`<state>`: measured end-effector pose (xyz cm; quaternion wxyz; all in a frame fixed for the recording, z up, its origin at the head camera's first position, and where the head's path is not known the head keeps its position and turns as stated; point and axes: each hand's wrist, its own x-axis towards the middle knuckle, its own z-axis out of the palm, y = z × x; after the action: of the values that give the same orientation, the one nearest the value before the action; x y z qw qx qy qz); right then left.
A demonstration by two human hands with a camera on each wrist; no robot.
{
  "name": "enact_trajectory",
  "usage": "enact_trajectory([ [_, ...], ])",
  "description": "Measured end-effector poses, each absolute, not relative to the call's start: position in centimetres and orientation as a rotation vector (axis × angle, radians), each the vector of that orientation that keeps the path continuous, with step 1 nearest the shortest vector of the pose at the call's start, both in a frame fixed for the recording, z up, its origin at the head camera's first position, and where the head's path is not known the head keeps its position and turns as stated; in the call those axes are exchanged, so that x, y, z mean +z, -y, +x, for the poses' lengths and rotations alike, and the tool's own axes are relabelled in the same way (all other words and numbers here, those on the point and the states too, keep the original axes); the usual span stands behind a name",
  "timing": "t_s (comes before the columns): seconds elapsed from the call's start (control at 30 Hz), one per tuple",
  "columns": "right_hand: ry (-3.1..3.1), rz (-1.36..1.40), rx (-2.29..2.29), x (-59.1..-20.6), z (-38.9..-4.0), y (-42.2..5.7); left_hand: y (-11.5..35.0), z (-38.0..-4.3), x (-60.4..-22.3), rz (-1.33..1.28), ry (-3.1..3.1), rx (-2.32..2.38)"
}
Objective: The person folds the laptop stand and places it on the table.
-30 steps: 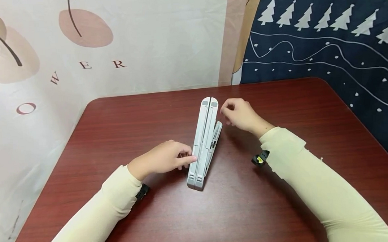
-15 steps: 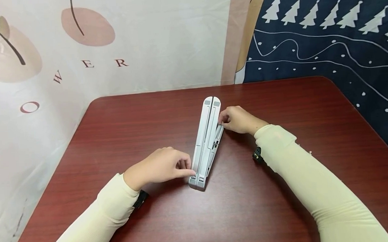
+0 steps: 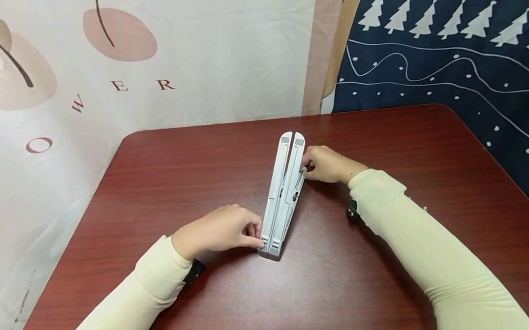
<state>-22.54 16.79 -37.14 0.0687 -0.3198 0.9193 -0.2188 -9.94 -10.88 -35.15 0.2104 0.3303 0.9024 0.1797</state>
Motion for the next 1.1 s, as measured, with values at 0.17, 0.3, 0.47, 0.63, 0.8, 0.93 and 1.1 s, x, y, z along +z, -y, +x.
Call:
enact_trajectory([
  [0.17, -2.764, -1.048, -0.638, -37.1, -22.4, -17.2, 10.9, -10.2, -35.5, 0.936, -2.490, 0.506],
  [0.3, -2.764, -1.024, -0.628, -36.9, -22.2, -17.2, 10.9, -10.5, -35.5, 0.946, -2.461, 0.518],
  [0.47, -2.777, -0.972, -0.634, -36.9, -22.0, -17.3, 10.8, -10.8, -35.2, 0.969, -2.439, 0.518],
  [0.63, -2.785, -0.937, -0.642, -37.0, -21.8, -17.5, 10.8, -11.0, -35.1, 0.974, -2.436, 0.506],
  [0.8, -2.781, -0.992, -0.611, -37.1, -21.8, -17.6, 11.2, -11.2, -35.3, 0.965, -2.425, 0.531],
  [0.93, -2.783, -1.024, -0.595, -37.1, -21.7, -17.6, 11.5, -11.4, -35.2, 0.945, -2.413, 0.544],
  [1.1, -2.785, -1.010, -0.591, -37.1, -21.5, -17.7, 11.8, -11.6, -35.3, 0.927, -2.393, 0.570],
])
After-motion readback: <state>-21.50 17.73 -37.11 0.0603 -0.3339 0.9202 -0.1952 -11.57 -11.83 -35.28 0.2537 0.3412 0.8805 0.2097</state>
